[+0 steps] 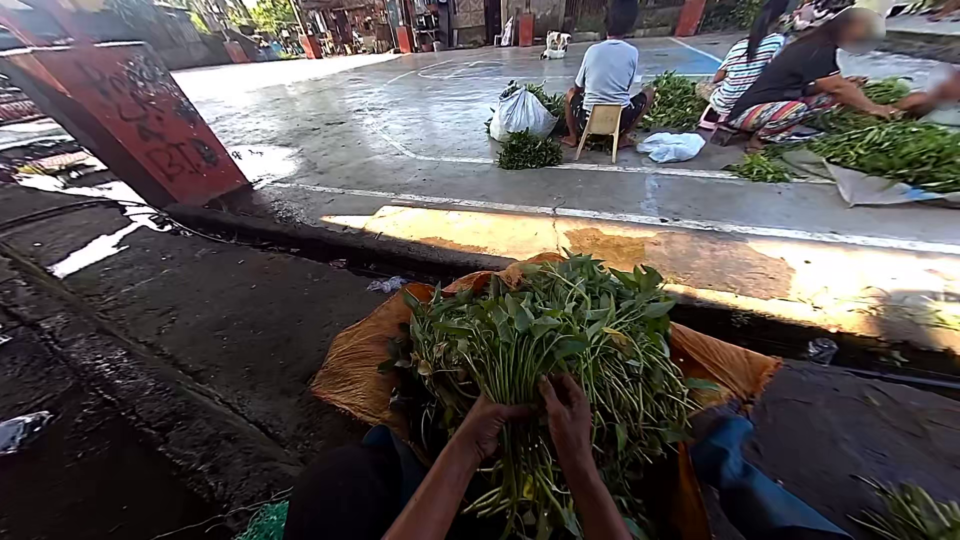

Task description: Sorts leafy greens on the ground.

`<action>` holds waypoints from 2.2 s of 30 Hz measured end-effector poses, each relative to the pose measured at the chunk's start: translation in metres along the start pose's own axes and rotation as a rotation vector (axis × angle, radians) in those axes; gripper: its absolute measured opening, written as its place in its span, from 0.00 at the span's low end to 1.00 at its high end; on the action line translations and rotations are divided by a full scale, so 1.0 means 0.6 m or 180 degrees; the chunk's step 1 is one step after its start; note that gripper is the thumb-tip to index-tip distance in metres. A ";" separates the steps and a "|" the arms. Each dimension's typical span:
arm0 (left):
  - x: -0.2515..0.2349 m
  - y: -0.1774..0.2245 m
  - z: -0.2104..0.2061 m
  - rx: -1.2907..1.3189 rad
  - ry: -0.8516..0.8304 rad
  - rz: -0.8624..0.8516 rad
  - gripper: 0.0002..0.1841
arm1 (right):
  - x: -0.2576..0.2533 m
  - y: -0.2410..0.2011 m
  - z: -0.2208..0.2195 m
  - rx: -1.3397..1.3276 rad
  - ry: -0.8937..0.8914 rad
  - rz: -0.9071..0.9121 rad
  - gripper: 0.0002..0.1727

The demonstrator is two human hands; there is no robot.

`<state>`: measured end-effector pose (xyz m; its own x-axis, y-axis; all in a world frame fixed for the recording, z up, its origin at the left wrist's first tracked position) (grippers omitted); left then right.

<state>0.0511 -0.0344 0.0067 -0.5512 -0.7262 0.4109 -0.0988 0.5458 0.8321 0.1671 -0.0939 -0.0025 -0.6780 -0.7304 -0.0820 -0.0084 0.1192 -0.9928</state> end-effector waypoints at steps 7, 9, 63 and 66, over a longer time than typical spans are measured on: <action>0.007 0.002 0.012 0.0066 -0.1120 0.0020 0.19 | -0.015 -0.010 0.012 -0.0634 -0.0901 -0.0986 0.17; 0.001 0.006 0.019 0.0176 -0.1340 -0.0018 0.19 | -0.024 -0.005 0.043 -0.0105 -0.0891 -0.0948 0.14; -0.025 0.067 0.080 0.0682 0.0877 -0.0660 0.08 | -0.089 0.125 0.162 0.2606 -0.0446 -0.1094 0.22; -0.022 0.063 0.080 0.0655 0.0815 -0.0653 0.09 | -0.110 0.110 0.175 0.2685 -0.0631 -0.1110 0.18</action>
<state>0.0146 0.0161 0.0149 -0.2805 -0.8957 0.3450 -0.3639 0.4318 0.8253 0.2887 -0.1085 -0.0718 -0.5992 -0.7437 0.2963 0.4014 -0.5993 -0.6926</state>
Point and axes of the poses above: each hand's wrist, its own x-axis away from the middle knuckle, its own z-axis out of the back of the hand, y = z × x, the point moved 2 cm from there along -x, towards the middle knuckle, and after that the axes turned 1 degree about z, right-handed, at the moved point
